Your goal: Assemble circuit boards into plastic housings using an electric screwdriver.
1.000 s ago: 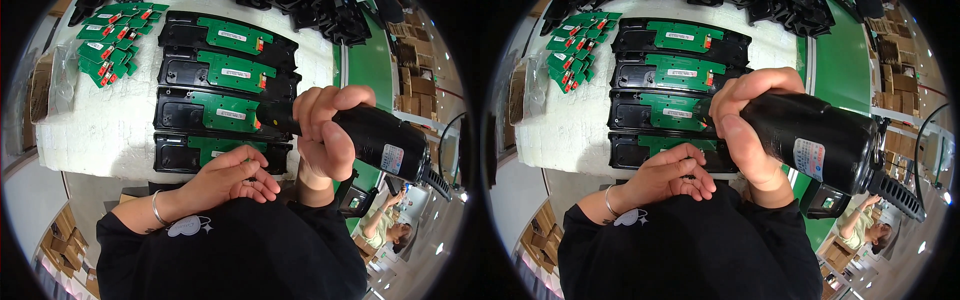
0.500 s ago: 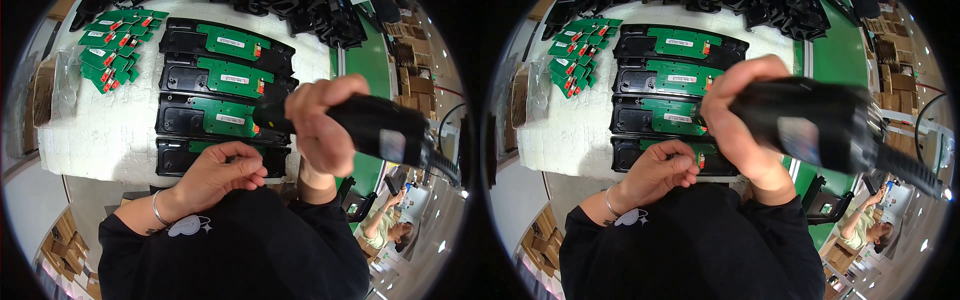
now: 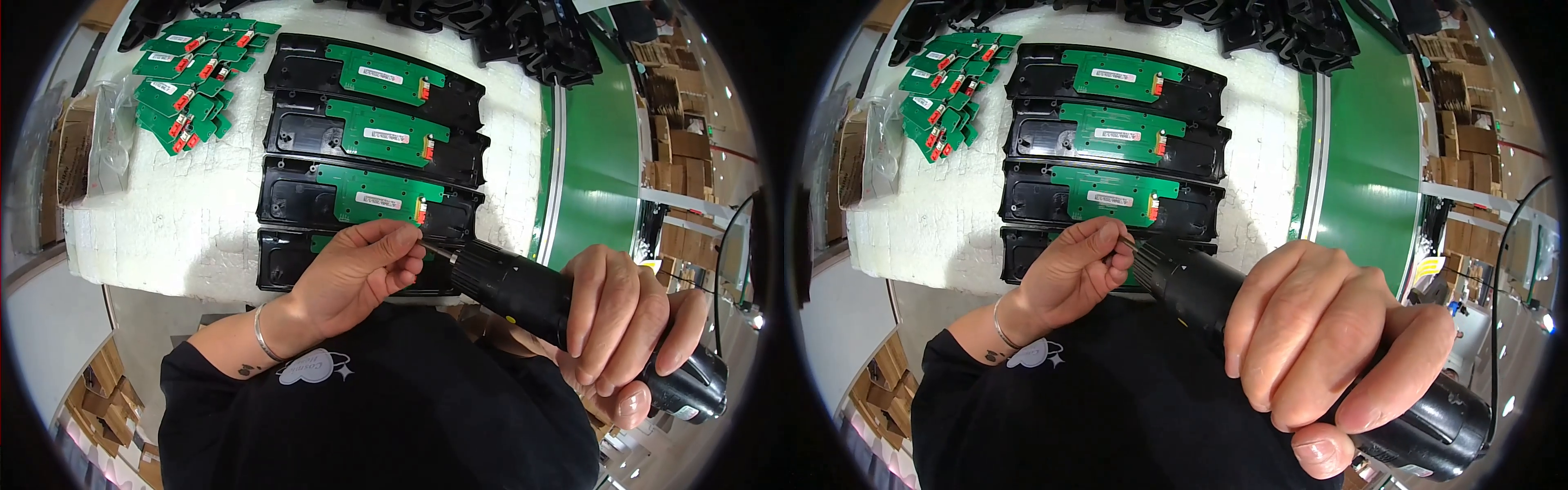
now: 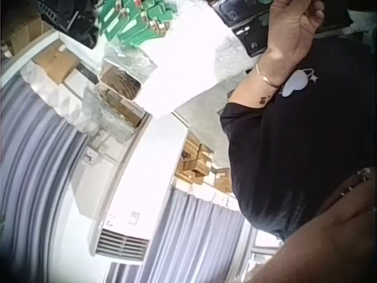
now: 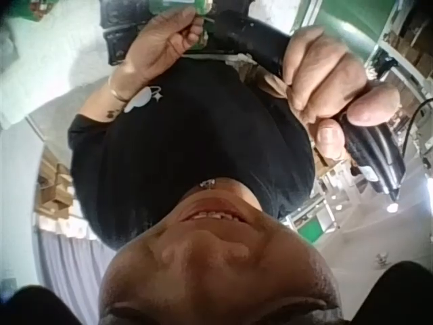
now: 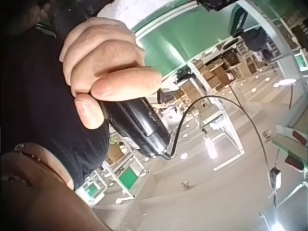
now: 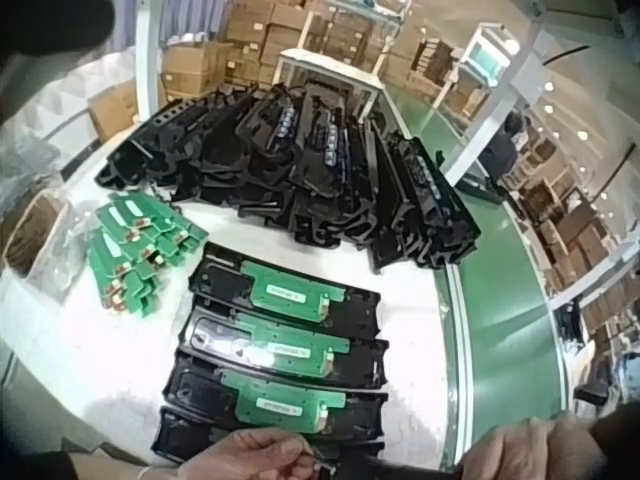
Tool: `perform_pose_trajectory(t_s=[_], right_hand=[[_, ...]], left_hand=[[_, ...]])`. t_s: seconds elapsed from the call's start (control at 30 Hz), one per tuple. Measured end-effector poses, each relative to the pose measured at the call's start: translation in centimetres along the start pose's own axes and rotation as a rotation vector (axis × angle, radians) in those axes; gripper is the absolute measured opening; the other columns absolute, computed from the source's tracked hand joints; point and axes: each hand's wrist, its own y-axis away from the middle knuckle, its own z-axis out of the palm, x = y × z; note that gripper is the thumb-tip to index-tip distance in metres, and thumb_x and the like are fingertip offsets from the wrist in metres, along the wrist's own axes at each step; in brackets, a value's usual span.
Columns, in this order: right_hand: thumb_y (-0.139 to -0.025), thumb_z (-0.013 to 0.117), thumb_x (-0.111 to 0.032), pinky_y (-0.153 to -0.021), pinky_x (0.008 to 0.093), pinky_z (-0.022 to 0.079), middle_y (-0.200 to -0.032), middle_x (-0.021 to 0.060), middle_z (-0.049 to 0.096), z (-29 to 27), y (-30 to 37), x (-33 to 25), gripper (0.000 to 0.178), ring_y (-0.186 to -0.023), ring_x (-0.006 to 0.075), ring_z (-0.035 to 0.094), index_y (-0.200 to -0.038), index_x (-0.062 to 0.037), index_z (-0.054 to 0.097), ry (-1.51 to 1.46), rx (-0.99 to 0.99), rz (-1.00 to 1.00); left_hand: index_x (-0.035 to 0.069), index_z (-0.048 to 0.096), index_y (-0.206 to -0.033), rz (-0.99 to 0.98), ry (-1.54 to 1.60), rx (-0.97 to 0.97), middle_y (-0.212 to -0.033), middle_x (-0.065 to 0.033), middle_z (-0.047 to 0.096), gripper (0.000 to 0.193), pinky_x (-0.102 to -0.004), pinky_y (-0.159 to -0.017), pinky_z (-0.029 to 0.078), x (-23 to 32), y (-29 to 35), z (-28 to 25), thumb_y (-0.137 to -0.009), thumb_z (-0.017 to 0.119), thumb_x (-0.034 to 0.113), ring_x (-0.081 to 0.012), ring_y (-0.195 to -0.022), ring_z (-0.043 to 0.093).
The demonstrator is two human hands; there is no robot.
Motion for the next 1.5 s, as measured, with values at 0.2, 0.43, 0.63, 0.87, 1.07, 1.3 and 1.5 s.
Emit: perform_pose_trajectory(t_s=[0.2,0.43,0.63,0.87,1.07,1.3,1.5], right_hand=[[-0.065,0.064,-0.004,-0.048,0.0144,0.045,-0.053,-0.0032,0.055,0.1,0.1,-0.2,0.027,-0.045,0.0045,0.053,-0.08,-0.0109,0.043,-0.003,-0.006,0.036],[-0.073,0.047,-0.012,-0.049,0.0244,0.031,-0.054,-0.0058,0.04,-0.8,0.3,4.3,0.026,-0.046,0.0076,0.04,-0.098,-0.0073,0.043,0.174,0.115,0.005],[-0.067,0.045,-0.008,-0.05,0.0275,0.033,-0.053,0.0002,0.036,-1.7,0.2,6.4,0.027,-0.042,0.0098,0.033,-0.093,-0.004,0.044,0.25,0.288,0.118],[-0.065,0.044,-0.002,-0.049,0.0285,0.034,-0.054,0.0031,0.04,-1.3,-0.4,6.7,0.025,-0.045,0.0122,0.036,-0.09,-0.0043,0.043,0.313,0.367,0.227],[-0.061,0.062,-0.004,-0.055,0.0228,0.04,-0.068,0.0034,0.048,-2.8,2.2,10.0,0.026,-0.062,0.0091,0.046,-0.084,0.0004,0.051,0.669,0.443,0.089],[-0.058,0.059,-0.002,-0.046,0.0229,0.033,-0.057,-0.0011,0.045,-0.3,-0.5,6.2,0.019,-0.05,0.007,0.039,-0.073,-0.003,0.048,0.237,0.313,0.043],[-0.061,0.056,-0.003,-0.052,0.0241,0.039,-0.07,0.002,0.052,0.4,0.0,1.0,0.014,-0.06,0.0122,0.05,-0.073,-0.0053,0.049,0.366,0.335,-0.092]], left_hand=[[0.003,0.059,-0.096,-0.05,-0.077,-0.081,-0.085,-0.0032,0.06,0.02,-0.0216,-0.07,0.048,0.5,0.1,-0.5,-0.086,0.056,0.02,-0.0103,-0.075,0.057],[-0.004,0.039,-0.123,-0.185,-0.08,0.032,-0.12,-0.0184,0.047,0.039,-0.0333,-0.092,0.042,-0.5,0.3,2.3,-0.093,0.039,0.021,-0.0236,-0.109,0.049],[-0.003,0.039,-0.121,-0.206,-0.273,-0.04,-0.109,-0.0192,0.054,0.034,-0.0316,-0.086,0.046,-0.6,0.5,0.9,-0.094,0.035,0.018,-0.0256,-0.102,0.055],[0.001,0.049,-0.096,-0.226,-0.43,-0.043,-0.089,-0.0123,0.059,0.02,-0.0265,-0.073,0.049,0.5,0.5,1.5,-0.092,0.043,0.02,-0.0173,-0.085,0.059],[-0.003,0.053,-0.102,-0.07,-0.484,0.165,-0.09,-0.0092,0.057,0.018,-0.0218,-0.069,0.046,-0.5,0.0,1.4,-0.087,0.05,0.006,-0.0137,-0.078,0.055],[0.004,0.054,-0.092,-0.132,-0.213,0.105,-0.08,-0.0039,0.054,0.016,-0.0239,-0.059,0.047,1.6,1.3,-1.5,-0.087,0.053,0.019,-0.0137,-0.068,0.051],[0.003,0.054,-0.091,-0.083,-0.062,0.222,-0.083,-0.0054,0.052,0.014,-0.0255,-0.06,0.046,2.0,0.5,1.6,-0.087,0.052,0.017,-0.0152,-0.071,0.051]])
